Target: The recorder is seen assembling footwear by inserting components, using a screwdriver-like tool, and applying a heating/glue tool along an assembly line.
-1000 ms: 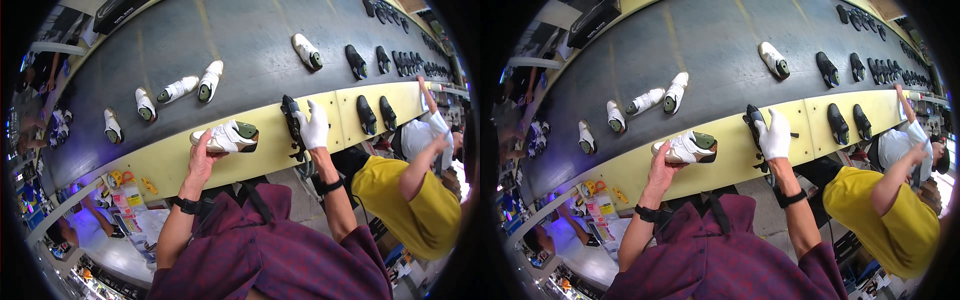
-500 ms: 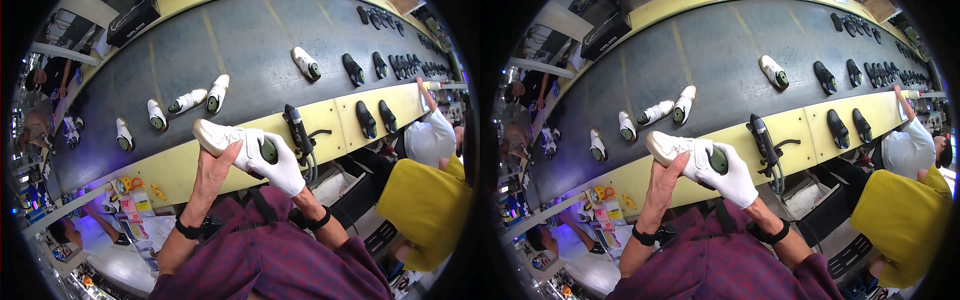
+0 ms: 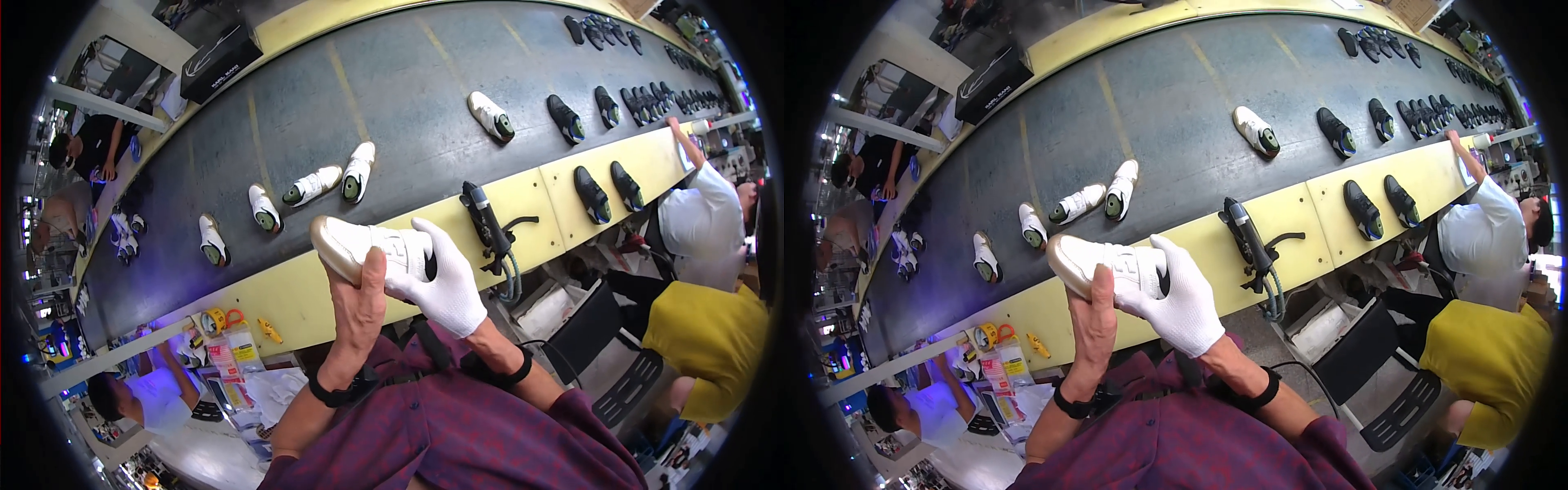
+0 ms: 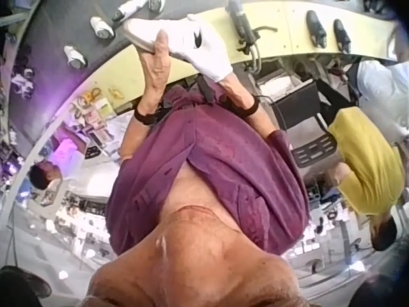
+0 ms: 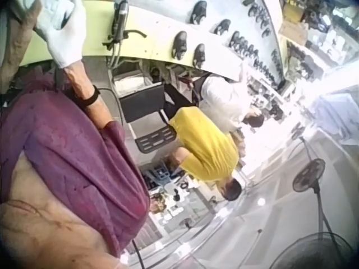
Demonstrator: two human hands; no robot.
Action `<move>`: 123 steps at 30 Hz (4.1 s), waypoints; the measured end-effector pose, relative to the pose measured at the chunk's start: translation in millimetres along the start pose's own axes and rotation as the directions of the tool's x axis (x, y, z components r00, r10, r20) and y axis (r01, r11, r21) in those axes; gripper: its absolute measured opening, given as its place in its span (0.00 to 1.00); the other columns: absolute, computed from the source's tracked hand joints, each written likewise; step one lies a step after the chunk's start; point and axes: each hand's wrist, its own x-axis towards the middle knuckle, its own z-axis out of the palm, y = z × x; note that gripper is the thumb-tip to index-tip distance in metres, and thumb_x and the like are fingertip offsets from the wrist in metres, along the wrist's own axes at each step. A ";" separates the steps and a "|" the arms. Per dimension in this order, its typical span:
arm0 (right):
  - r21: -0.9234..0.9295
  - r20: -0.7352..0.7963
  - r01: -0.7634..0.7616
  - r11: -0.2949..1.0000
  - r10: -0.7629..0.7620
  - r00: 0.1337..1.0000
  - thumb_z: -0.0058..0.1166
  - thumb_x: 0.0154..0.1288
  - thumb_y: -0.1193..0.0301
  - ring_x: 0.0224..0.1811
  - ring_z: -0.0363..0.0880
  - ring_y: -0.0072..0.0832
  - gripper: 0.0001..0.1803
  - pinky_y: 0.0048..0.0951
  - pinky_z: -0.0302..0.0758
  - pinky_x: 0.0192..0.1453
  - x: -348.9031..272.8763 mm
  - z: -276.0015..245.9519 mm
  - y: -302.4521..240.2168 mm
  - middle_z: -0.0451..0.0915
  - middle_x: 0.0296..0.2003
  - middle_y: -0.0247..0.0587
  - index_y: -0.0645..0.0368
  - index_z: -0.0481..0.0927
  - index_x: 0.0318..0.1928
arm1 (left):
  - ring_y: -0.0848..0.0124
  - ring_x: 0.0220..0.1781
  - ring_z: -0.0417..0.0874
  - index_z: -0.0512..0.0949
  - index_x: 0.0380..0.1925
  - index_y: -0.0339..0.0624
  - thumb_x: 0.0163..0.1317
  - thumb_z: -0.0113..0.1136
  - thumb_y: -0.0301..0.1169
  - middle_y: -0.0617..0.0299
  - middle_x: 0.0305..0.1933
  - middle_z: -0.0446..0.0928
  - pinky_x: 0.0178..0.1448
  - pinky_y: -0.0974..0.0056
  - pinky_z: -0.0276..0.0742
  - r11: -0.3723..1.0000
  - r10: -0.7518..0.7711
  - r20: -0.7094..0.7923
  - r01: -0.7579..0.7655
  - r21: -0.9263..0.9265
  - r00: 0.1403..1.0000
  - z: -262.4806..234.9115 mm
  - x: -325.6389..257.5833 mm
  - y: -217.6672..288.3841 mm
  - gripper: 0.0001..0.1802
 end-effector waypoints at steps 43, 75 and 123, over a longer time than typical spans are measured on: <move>0.182 0.195 -0.295 0.938 0.259 0.946 0.71 0.64 0.60 0.64 0.81 0.41 0.44 0.38 0.76 0.68 -24.7 14.0 -8.5 0.80 0.60 0.60 0.69 0.65 0.73 | 0.70 0.52 0.81 0.71 0.61 0.29 0.79 0.56 0.41 0.53 0.53 0.79 0.59 0.63 0.77 0.997 -0.076 0.073 0.078 -0.023 0.994 -14.1 -0.2 -1.4 0.25; 0.418 0.238 -0.200 0.886 0.106 0.965 0.46 0.81 0.70 0.57 0.77 0.26 0.21 0.31 0.73 0.66 -28.0 9.0 -10.9 0.80 0.53 0.43 0.68 0.70 0.67 | 0.56 0.80 0.63 0.37 0.83 0.30 0.77 0.56 0.45 0.42 0.81 0.57 0.81 0.56 0.59 0.998 -0.008 0.420 -0.019 0.059 0.908 -56.1 -9.4 28.8 0.51; 0.301 0.111 -0.130 0.945 0.100 0.989 0.57 0.74 0.69 0.66 0.75 0.37 0.30 0.36 0.70 0.73 -34.3 13.8 -16.4 0.76 0.62 0.53 0.68 0.66 0.71 | 0.49 0.83 0.62 0.43 0.82 0.26 0.79 0.48 0.37 0.35 0.82 0.55 0.82 0.54 0.58 0.971 0.052 0.326 -0.123 0.203 0.944 -42.4 -28.7 24.8 0.41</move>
